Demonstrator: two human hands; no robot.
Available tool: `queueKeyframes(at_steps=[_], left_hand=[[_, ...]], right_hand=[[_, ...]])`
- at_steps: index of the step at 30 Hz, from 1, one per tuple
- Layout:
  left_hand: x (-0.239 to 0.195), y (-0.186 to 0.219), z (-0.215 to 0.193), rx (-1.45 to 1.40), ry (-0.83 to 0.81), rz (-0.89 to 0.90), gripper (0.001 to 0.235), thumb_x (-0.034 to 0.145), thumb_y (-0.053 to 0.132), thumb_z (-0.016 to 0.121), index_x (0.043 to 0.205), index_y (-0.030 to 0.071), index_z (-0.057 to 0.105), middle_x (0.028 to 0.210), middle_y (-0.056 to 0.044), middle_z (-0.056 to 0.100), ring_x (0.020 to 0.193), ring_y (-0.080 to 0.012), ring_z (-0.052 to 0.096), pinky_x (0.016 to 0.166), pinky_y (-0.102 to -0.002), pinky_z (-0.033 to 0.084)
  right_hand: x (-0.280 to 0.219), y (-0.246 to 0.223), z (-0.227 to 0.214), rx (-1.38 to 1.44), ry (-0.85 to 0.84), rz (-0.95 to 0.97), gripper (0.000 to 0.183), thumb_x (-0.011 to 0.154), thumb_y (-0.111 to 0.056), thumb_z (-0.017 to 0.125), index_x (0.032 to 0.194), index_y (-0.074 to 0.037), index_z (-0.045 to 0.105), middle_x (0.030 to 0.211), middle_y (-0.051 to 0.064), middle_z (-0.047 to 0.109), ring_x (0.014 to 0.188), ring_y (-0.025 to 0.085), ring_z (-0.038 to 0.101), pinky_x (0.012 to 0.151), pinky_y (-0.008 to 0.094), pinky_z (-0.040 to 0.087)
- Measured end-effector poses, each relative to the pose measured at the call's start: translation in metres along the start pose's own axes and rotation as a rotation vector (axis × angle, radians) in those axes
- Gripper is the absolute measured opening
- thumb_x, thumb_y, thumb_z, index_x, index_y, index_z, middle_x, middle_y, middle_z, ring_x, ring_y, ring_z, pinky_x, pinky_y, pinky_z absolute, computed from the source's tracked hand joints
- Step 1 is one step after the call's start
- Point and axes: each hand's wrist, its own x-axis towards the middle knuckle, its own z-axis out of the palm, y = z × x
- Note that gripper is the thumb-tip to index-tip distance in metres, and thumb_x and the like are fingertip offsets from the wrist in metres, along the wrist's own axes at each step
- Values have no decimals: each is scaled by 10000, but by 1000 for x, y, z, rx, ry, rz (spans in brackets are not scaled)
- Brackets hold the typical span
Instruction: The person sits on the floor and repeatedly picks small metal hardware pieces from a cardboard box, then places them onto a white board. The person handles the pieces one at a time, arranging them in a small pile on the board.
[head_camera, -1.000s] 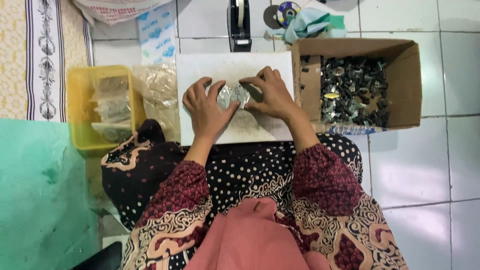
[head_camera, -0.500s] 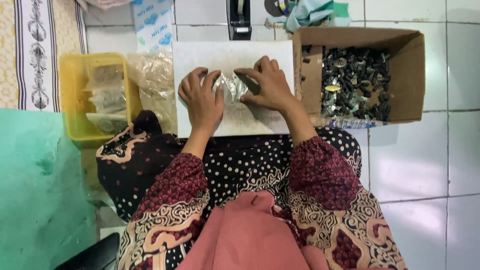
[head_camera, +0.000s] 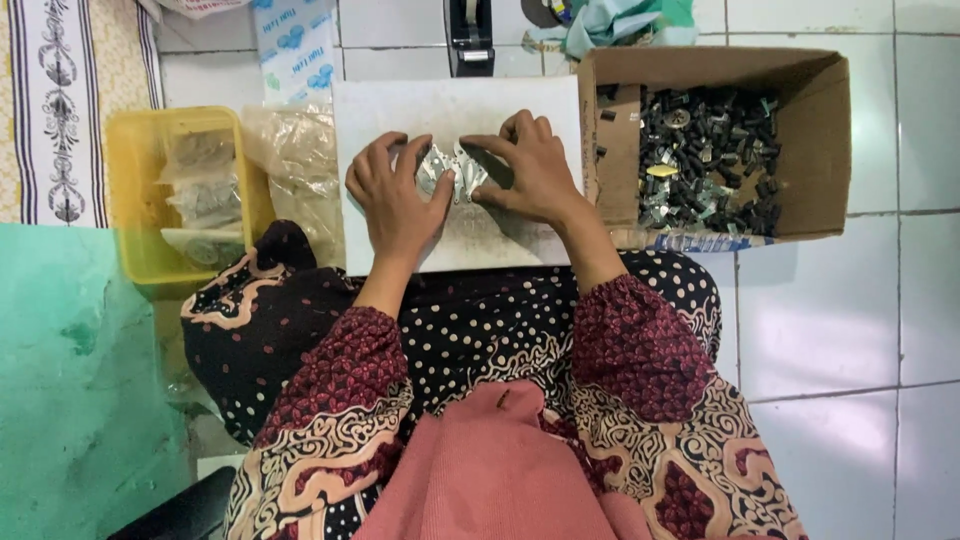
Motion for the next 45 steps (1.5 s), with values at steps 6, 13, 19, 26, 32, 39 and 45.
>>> queueKeyframes(at_steps=[6, 13, 19, 26, 32, 39, 45], left_hand=[[2, 10, -4, 7, -86, 141, 499, 878, 408, 807, 1322, 245, 647, 1319, -56, 445, 1251, -282, 348, 1085, -536, 154], [4, 6, -2, 24, -59, 183, 451, 878, 416, 817, 1276, 255, 681, 1317, -49, 458, 1266, -272, 360, 1077, -532, 182], [3, 5, -4, 12, -111, 150, 404, 934, 410, 759, 1299, 260, 673, 1304, -52, 457, 1243, -252, 364, 1087, -522, 203], [-6, 3, -4, 0, -77, 146, 415, 954, 408, 705, 1328, 242, 639, 1288, -50, 466, 1230, -262, 392, 1070, -521, 225], [-10, -3, 3, -11, -66, 73, 372, 1006, 325, 553, 1367, 251, 601, 1275, -50, 471, 1224, -255, 397, 1070, -505, 230], [-4, 0, -6, -105, -31, 55, 399, 996, 206, 510, 1387, 260, 568, 1236, -15, 467, 1174, -235, 417, 1060, -463, 245], [-1, 2, -7, -143, -18, 42, 392, 986, 224, 518, 1370, 281, 570, 1221, 16, 464, 1160, -212, 424, 1054, -444, 252]], right_hand=[[-3, -2, 0, 8, 33, -26, 632, 795, -455, 858, 1371, -304, 646, 1138, 48, 406, 1043, 303, 420, 838, 463, 432], [-2, 16, 21, 24, 132, -32, 651, 836, -523, 829, 1398, -284, 604, 1174, 22, 402, 1066, 271, 403, 854, 451, 428], [-4, 15, 22, 63, 134, -11, 539, 838, -451, 826, 1316, -263, 660, 1155, 30, 433, 1065, 278, 427, 865, 454, 431], [-6, 19, 30, 104, 111, -3, 553, 853, -382, 795, 1360, -236, 629, 1171, 78, 458, 1082, 330, 449, 875, 510, 432], [-8, 19, 31, 135, 117, 13, 502, 865, -381, 766, 1318, -213, 630, 1167, 78, 478, 1087, 338, 474, 872, 518, 444], [-8, 13, 27, 96, 168, -1, 448, 874, -376, 754, 1287, -233, 660, 1151, 71, 475, 1066, 322, 473, 859, 492, 445], [-10, 12, 24, 117, 192, -16, 405, 882, -367, 748, 1261, -241, 681, 1137, 65, 474, 1053, 312, 473, 851, 481, 436]])
